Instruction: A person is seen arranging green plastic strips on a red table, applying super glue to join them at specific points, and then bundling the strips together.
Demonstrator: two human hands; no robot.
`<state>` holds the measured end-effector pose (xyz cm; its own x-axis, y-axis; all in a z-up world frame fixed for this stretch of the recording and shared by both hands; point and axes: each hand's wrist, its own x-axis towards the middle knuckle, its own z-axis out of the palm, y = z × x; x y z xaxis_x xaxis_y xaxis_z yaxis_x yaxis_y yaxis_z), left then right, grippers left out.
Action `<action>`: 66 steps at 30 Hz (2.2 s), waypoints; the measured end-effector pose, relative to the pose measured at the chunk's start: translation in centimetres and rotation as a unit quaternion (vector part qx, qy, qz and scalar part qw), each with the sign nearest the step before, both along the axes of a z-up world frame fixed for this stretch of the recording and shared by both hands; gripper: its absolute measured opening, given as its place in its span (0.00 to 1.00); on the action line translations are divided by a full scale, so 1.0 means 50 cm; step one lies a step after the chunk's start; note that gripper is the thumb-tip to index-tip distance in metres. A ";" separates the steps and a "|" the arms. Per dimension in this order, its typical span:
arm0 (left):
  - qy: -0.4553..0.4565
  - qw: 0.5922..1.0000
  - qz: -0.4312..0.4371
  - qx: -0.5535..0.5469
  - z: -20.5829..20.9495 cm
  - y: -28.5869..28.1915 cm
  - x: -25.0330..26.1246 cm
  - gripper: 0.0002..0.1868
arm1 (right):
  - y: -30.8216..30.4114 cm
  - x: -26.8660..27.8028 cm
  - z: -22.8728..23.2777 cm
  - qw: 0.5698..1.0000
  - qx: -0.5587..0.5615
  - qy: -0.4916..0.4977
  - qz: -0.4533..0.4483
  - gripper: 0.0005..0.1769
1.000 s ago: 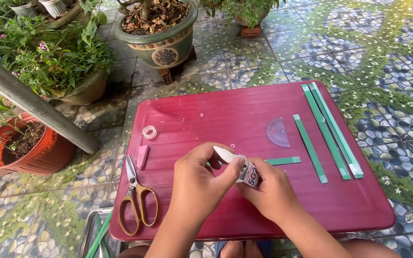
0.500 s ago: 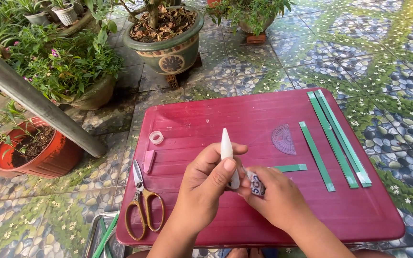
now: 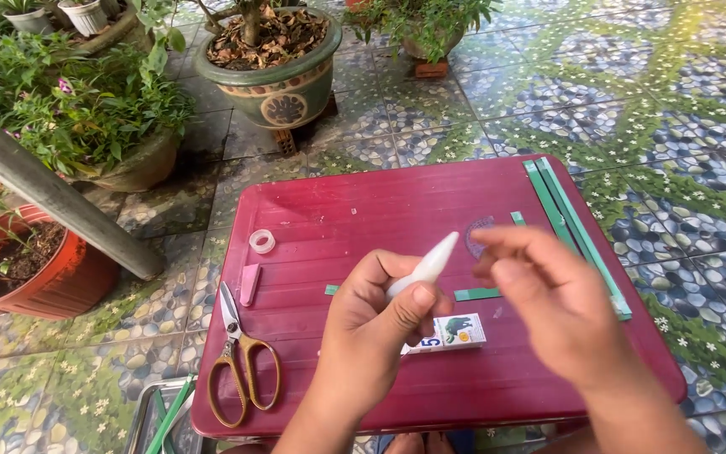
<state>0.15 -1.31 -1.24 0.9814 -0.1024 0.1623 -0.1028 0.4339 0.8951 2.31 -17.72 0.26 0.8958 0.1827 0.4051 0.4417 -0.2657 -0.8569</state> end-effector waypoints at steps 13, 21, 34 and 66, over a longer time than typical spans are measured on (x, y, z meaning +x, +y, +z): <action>-0.046 0.997 0.056 0.027 0.046 0.002 -0.051 0.14 | 0.021 -0.017 0.213 0.879 -0.470 -0.019 0.071 0.18; -0.080 0.986 0.112 0.097 0.060 0.018 -0.067 0.15 | 0.039 -0.014 0.228 0.911 -0.391 0.052 0.119 0.25; -0.066 0.985 0.135 0.084 0.041 0.030 -0.052 0.16 | 0.130 -0.031 0.267 0.848 -0.478 0.228 -0.004 0.26; 0.029 0.936 0.201 0.288 -0.006 0.033 0.030 0.11 | 0.064 0.011 -0.150 0.968 -0.161 0.170 -0.094 0.24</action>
<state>1.64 0.32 -1.53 0.9647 0.2239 0.1385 -0.0971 -0.1865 0.9777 2.88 -14.54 -7.24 0.9970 0.0722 0.0295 0.0666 -0.5919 -0.8032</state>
